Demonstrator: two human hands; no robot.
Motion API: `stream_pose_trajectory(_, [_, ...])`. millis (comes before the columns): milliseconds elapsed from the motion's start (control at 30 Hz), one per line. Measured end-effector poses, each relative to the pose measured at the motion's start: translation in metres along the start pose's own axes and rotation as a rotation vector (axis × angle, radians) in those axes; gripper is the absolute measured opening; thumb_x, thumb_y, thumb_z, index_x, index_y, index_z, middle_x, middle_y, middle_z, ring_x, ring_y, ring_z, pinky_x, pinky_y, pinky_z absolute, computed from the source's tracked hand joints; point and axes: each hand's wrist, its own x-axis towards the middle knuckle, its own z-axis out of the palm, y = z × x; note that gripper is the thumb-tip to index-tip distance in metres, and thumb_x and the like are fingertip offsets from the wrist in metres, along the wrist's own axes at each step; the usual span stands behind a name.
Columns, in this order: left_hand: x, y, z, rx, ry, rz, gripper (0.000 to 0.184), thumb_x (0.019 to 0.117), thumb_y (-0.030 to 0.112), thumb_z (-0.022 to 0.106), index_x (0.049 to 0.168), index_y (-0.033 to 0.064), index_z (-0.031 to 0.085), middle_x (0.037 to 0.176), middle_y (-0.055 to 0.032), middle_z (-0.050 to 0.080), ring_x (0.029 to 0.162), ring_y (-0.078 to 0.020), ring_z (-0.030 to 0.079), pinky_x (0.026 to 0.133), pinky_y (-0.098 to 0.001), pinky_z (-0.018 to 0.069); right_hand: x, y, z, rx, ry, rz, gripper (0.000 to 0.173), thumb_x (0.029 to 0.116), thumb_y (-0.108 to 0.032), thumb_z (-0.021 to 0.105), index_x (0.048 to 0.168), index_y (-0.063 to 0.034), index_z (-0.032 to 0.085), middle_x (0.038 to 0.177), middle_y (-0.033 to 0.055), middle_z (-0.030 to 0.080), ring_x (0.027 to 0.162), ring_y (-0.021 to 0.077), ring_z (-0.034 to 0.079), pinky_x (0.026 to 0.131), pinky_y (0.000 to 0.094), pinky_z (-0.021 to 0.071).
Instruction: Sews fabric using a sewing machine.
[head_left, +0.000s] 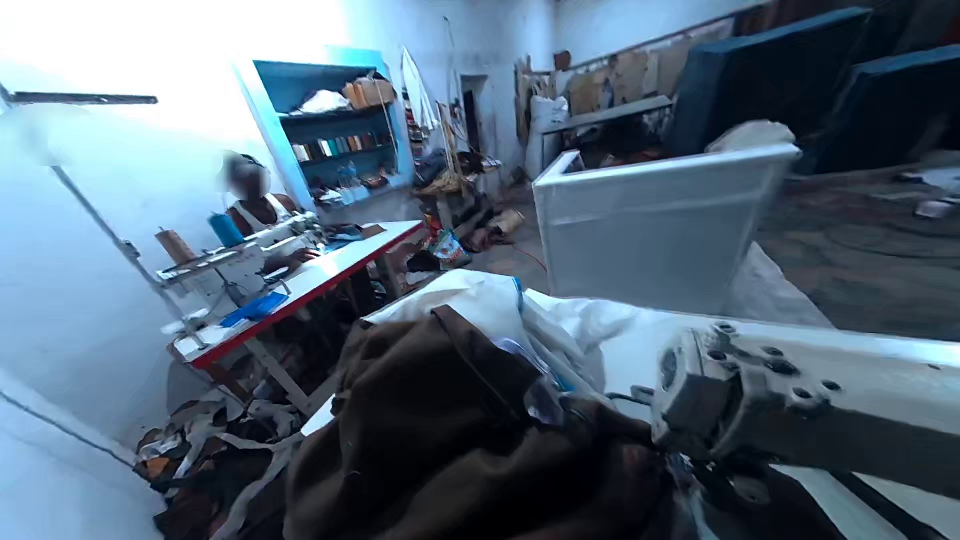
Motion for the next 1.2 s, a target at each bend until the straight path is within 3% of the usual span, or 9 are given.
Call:
stream_pose_trajectory(100, [-0.006,0.008,-0.01,-0.063,-0.078,-0.085,0.033,0.1032,0.015,0.055,0.122,-0.0082,0.068,0.125,-0.0238,0.068,0.124,-0.0296,0.062,0.112,-0.038,0.0427,-0.005,-0.026,-0.01,-0.013,0.004,0.075,0.031,0.0961,-0.013,0.069,0.12,0.0073,0.069,0.109,0.0243,0.072,0.101,0.0339,0.069,0.096,0.0489,0.052])
stream_pose_trajectory(167, [-0.006,0.015,-0.016,-0.056,-0.119,-0.138,0.032,0.1039,0.017,0.056,0.123,-0.006,0.068,0.124,-0.0222,0.069,0.121,-0.0288,0.063,0.11,-0.0399,0.0435,-0.006,-0.008,-0.003,-0.066,0.051,0.025,0.023,0.0933,-0.015,0.073,0.106,0.0038,0.071,0.092,0.0185,0.071,0.085,0.0303,0.07,0.082,0.0503,0.0556])
stream_pose_trajectory(200, [-0.004,0.011,-0.012,-0.052,-0.095,-0.126,0.031,0.1027,0.017,0.058,0.122,-0.0034,0.069,0.12,-0.0206,0.07,0.118,-0.0283,0.065,0.108,-0.0412,0.0457,-0.005,-0.003,-0.003,-0.084,0.038,0.016,0.022,0.0944,-0.018,0.073,0.104,0.0014,0.071,0.091,0.0158,0.071,0.084,0.0283,0.069,0.081,0.0492,0.0558])
stream_pose_trajectory(367, [0.003,0.006,-0.005,0.022,-0.086,-0.072,0.034,0.1038,0.021,0.055,0.119,-0.0055,0.071,0.12,-0.0243,0.07,0.121,-0.0359,0.064,0.11,-0.0472,0.0427,-0.002,-0.009,-0.006,-0.142,-0.026,0.046,0.026,0.0988,-0.02,0.067,0.109,0.0039,0.072,0.101,0.0215,0.072,0.097,0.035,0.07,0.092,0.0524,0.0532])
stream_pose_trajectory(533, [0.001,-0.001,0.005,-0.073,-0.04,-0.131,0.027,0.1011,0.017,0.061,0.108,-0.0046,0.074,0.104,-0.0207,0.073,0.102,-0.0293,0.069,0.097,-0.0439,0.0514,-0.002,-0.019,-0.008,-0.156,-0.082,0.094,0.022,0.0993,-0.014,0.066,0.11,0.0049,0.071,0.103,0.0217,0.071,0.1,0.0353,0.069,0.092,0.0528,0.052])
stream_pose_trajectory(700, [-0.002,0.005,0.005,-0.148,-0.043,-0.144,0.023,0.1014,0.01,0.061,0.109,-0.0099,0.071,0.107,-0.0256,0.071,0.106,-0.0341,0.067,0.1,-0.0465,0.0502,-0.002,-0.009,-0.004,-0.162,-0.02,-0.012,0.02,0.0964,-0.012,0.068,0.105,0.0049,0.072,0.095,0.0195,0.072,0.091,0.0331,0.07,0.085,0.0511,0.0544])
stream_pose_trajectory(900, [0.002,0.0,0.008,-0.17,-0.021,-0.15,0.02,0.0997,0.009,0.062,0.103,-0.0098,0.071,0.1,-0.0239,0.071,0.099,-0.0317,0.068,0.094,-0.0457,0.0522,-0.001,-0.022,-0.008,-0.143,-0.093,0.085,0.022,0.0997,-0.013,0.065,0.111,0.005,0.07,0.101,0.0212,0.071,0.098,0.0345,0.069,0.091,0.0514,0.0519])
stream_pose_trajectory(1100, [0.007,-0.009,0.017,-0.153,0.032,-0.115,0.019,0.0973,0.011,0.067,0.098,-0.0075,0.073,0.093,-0.0207,0.071,0.088,-0.0281,0.067,0.087,-0.0441,0.053,0.001,-0.012,-0.003,-0.147,-0.062,0.046,0.021,0.0997,-0.017,0.065,0.108,0.0014,0.071,0.094,0.0165,0.07,0.089,0.0304,0.069,0.084,0.05,0.0539])
stream_pose_trajectory(1200, [0.003,-0.003,0.013,-0.158,0.02,-0.117,0.018,0.0987,0.008,0.065,0.099,-0.0077,0.073,0.095,-0.0215,0.072,0.093,-0.029,0.068,0.09,-0.0437,0.0529,0.0,-0.018,-0.005,-0.141,-0.078,0.067,0.021,0.1,-0.016,0.065,0.107,0.0032,0.071,0.091,0.0163,0.07,0.087,0.0293,0.068,0.083,0.0478,0.0534])
